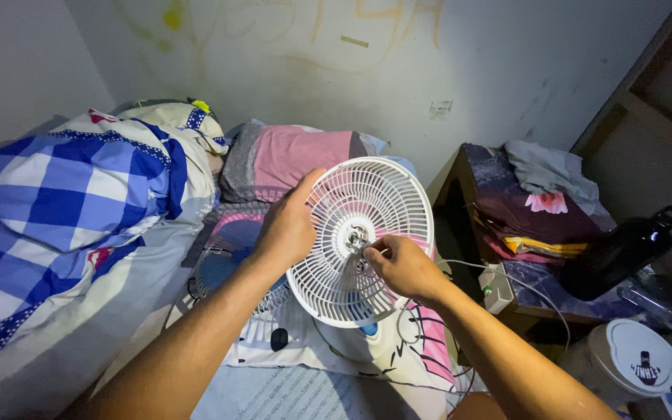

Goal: The person disassembles a small white and blue table fan on a bed. They remove the front grille, then the blue fan blades, followed by the rear grille, and finally use a screwdriver to remove screws from the motor housing.

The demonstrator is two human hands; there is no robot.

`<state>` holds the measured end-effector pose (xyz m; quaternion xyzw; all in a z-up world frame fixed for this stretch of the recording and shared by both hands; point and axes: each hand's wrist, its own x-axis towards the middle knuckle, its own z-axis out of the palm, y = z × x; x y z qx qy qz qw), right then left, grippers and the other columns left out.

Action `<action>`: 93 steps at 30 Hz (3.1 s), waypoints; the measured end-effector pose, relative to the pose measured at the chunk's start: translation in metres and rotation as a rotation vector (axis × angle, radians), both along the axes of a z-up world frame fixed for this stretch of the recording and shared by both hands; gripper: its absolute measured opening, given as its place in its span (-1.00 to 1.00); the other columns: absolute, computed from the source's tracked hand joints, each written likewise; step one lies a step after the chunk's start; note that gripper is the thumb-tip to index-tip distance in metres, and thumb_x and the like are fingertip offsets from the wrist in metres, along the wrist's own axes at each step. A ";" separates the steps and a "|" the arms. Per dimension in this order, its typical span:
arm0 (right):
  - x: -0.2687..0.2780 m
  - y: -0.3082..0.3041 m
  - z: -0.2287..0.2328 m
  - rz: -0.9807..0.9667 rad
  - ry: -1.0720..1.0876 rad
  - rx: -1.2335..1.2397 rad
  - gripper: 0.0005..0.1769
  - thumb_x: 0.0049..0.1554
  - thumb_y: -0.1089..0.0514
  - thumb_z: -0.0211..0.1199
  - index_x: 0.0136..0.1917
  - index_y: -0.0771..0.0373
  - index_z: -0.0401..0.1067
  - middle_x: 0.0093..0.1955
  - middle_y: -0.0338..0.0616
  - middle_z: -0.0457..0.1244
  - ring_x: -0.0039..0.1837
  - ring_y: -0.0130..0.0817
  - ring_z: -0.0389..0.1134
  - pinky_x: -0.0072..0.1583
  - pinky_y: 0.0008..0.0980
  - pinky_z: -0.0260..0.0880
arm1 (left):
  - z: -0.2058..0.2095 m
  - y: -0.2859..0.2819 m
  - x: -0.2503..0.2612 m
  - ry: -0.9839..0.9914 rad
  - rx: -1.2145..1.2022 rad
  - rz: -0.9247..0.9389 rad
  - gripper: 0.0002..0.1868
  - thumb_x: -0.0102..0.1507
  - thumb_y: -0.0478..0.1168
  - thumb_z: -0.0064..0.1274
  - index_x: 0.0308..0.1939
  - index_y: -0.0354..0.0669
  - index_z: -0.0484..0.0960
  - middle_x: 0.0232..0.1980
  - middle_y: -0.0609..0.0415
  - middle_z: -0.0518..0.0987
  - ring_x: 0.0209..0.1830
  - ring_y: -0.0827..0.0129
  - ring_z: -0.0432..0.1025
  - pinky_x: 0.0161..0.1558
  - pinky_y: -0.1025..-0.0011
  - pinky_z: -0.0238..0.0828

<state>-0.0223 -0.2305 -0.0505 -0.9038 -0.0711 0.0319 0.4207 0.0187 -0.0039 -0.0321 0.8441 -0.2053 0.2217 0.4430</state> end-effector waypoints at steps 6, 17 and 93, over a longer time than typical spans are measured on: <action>0.000 -0.002 -0.002 -0.063 0.133 0.101 -0.63 0.24 0.03 0.17 0.05 0.40 0.54 -0.19 -0.03 0.36 -0.19 -0.40 0.29 -0.09 -0.36 0.34 | 0.003 0.000 -0.006 0.000 -0.012 -0.015 -0.24 0.14 -0.58 -0.18 0.43 -0.01 0.32 0.07 -0.28 0.61 0.08 -0.16 0.51 0.01 0.07 0.45; -0.005 0.006 -0.003 -0.084 0.110 0.085 -0.61 0.22 0.00 0.16 0.09 0.36 0.52 -0.21 -0.14 0.40 -0.22 -0.47 0.32 -0.13 -0.40 0.35 | 0.000 0.003 -0.004 -0.052 -0.040 -0.033 -0.24 0.12 -0.59 -0.17 0.41 -0.07 0.34 0.08 -0.29 0.62 0.08 -0.16 0.52 0.02 0.09 0.46; 0.048 0.036 0.090 -0.143 -0.911 0.529 -0.67 0.20 0.36 0.35 -0.22 0.21 0.21 -0.27 -0.39 0.15 -0.20 -0.63 0.13 -0.11 -0.58 0.21 | 0.088 0.210 -0.013 0.750 -1.125 -0.301 -0.61 0.27 -0.13 -0.26 -0.07 -0.40 0.52 -0.02 -0.15 0.69 0.01 0.12 0.60 0.07 0.23 0.50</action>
